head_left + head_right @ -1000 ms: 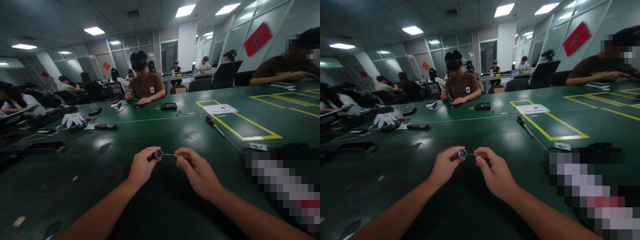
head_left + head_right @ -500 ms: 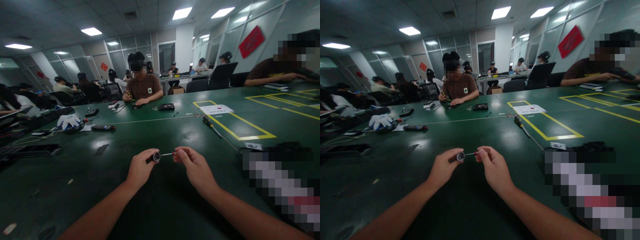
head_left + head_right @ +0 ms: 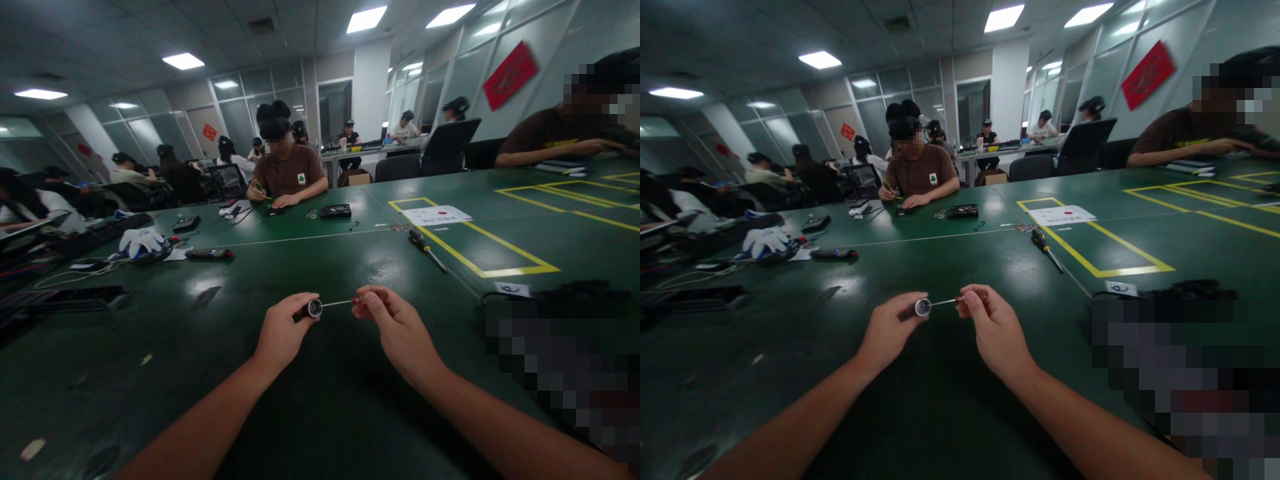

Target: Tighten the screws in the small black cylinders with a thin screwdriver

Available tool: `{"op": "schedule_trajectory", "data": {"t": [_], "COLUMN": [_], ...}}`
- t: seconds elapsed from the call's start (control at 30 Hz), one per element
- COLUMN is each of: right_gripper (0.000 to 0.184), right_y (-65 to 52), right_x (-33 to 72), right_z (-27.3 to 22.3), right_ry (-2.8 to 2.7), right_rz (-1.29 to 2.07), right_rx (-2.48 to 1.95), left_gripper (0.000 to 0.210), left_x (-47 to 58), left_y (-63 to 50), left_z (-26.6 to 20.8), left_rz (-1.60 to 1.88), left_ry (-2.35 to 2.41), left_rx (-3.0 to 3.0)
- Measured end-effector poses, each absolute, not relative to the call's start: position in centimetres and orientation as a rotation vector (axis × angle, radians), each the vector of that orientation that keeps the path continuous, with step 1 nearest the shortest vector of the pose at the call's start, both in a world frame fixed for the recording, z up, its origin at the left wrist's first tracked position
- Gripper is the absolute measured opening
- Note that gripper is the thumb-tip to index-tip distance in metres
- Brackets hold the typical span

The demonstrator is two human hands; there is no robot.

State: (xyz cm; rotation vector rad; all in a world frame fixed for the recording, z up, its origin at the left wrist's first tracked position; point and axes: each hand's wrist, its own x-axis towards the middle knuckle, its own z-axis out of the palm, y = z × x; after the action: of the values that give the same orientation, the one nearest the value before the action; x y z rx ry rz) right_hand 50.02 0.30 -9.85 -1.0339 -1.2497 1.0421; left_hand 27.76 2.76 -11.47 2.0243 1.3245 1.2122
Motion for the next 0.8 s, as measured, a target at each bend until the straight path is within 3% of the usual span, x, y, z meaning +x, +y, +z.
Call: {"op": "schedule_trajectory", "data": {"t": [0.37,0.6,0.8], "right_gripper": [0.026,0.034,0.035], "right_y": [-0.6,0.5,-0.7], "right_x": [49.6,50.3,54.9], "right_z": [-9.1,-8.1,-3.2], "right_ry": [-1.47,-1.193,-1.837], "right_rz": [0.953,1.192,0.243], "right_rx": [-1.068,-1.021,-1.646], "left_gripper": [0.039,0.039,0.039], "left_x": [27.9,27.9,27.9], "left_y": [2.3,2.2,2.0], "left_z": [-11.0,-11.3,-11.1], "left_rz": [1.202,1.216,1.206], "left_ry": [1.334,1.334,1.333], "left_rx": [2.085,2.146,2.098]}}
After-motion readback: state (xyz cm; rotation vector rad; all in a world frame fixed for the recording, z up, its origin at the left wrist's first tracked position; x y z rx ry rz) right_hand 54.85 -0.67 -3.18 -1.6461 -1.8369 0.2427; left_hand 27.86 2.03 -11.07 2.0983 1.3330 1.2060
